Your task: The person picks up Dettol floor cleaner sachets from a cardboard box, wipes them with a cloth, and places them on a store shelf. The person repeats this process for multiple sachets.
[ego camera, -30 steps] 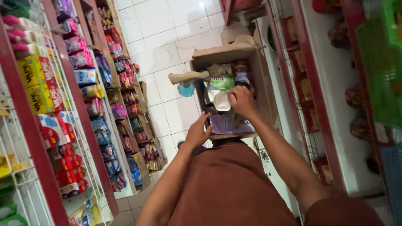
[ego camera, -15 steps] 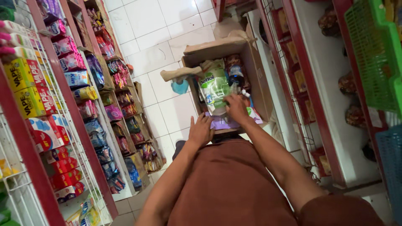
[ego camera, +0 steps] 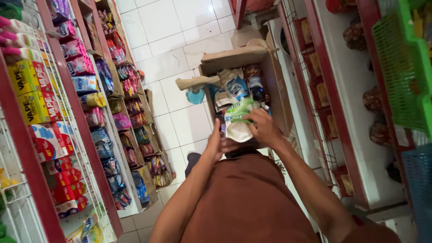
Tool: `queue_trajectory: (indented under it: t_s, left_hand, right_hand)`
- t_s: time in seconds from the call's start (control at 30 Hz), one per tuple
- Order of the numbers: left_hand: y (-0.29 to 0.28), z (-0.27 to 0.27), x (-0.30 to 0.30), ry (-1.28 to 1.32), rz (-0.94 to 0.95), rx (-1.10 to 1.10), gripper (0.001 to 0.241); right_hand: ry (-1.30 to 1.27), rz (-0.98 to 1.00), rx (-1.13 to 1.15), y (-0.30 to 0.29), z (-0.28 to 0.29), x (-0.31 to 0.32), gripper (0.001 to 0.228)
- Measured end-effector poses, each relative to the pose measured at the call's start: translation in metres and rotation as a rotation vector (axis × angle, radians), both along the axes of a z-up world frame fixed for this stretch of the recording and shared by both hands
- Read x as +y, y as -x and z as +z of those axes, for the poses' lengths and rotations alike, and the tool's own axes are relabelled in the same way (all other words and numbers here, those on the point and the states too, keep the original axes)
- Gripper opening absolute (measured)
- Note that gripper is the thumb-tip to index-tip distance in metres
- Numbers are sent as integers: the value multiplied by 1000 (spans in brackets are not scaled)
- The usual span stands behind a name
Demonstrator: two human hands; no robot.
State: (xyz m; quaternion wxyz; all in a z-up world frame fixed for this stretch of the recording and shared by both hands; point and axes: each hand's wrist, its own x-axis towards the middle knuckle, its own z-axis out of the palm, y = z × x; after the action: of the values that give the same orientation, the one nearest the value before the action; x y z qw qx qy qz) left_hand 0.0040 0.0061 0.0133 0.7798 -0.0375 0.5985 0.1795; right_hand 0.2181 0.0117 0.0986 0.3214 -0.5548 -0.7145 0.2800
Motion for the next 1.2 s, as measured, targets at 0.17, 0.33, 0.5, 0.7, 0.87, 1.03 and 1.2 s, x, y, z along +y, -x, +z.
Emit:
queue_trajectory:
  t_s: [0.17, 0.33, 0.5, 0.7, 0.87, 1.03, 1.2]
  left_hand:
    - [-21, 20, -1, -72, 155, -538, 56]
    - [-33, 17, -20, -396, 50, -358, 56]
    - [-25, 22, -8, -647, -181, -63, 73]
    - [-20, 72, 5, -842, -235, -68, 76]
    - [-21, 123, 18, -895, -210, -137, 80]
    - [-28, 163, 40, -1063, -238, -128, 82]
    - [-34, 194, 56, -1337, -299, 7, 85]
  right_hand:
    - [113, 89, 2, -4, 37, -21, 26]
    - [607, 171, 115, -47, 71, -18, 31]
    - [536, -116, 245, -69, 95, -7, 17]
    - [327, -220, 608, -46, 134, 3, 19]
    - [225, -206, 966, -14, 172, -3, 18]
    - [-15, -479, 312, 11, 176, 30, 25]
    - [-50, -182, -123, 29, 170, 16, 62]
